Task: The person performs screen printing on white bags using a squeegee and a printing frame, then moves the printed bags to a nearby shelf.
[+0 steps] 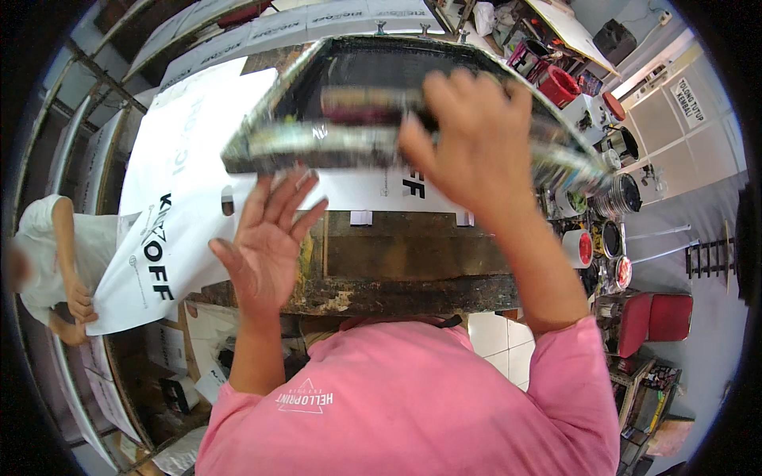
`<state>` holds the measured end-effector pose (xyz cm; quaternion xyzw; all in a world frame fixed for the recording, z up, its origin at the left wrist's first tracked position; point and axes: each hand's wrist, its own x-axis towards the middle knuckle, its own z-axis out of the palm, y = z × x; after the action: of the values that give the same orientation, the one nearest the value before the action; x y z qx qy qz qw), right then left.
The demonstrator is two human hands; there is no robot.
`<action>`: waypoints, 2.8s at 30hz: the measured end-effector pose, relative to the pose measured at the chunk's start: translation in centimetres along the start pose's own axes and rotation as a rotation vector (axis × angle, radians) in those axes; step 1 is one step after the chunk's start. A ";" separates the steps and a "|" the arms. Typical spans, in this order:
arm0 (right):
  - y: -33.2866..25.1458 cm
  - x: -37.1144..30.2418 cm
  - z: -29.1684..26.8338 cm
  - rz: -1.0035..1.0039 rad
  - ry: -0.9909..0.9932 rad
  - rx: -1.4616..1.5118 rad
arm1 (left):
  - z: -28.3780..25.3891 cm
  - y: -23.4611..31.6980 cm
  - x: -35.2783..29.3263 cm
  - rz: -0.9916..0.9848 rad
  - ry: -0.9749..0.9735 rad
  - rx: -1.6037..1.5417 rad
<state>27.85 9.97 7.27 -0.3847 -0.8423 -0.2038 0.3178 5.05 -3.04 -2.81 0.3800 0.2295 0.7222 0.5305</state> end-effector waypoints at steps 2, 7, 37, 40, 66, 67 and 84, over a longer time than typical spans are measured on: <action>1.7 3.7 -0.8 -0.004 -0.006 0.006 | 0.2 -0.7 2.3 0.035 -0.058 0.563; 2.5 11.5 -2.8 0.209 -0.300 0.193 | -6.4 -10.1 -0.2 -0.227 0.022 2.043; 8.7 11.2 -1.3 0.034 -0.089 -0.009 | -15.3 11.8 2.4 0.129 0.731 1.058; 8.6 11.1 -0.6 0.012 -0.070 -0.025 | -20.9 15.2 -2.2 0.107 0.920 1.076; 0.4 4.0 -1.5 0.131 -0.114 0.042 | -2.5 3.7 0.2 -0.089 -0.029 0.193; -0.1 1.9 -0.7 0.050 -0.161 0.018 | 0.1 2.4 0.1 -0.071 0.024 0.010; -1.4 -12.6 12.3 0.073 -0.629 0.380 | -6.8 -7.2 -7.0 -0.679 0.735 -0.051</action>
<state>28.48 9.81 -10.35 -0.3925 -0.9073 0.0957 0.1163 4.97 -6.76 -14.29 -0.0090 0.4941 0.6004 0.6288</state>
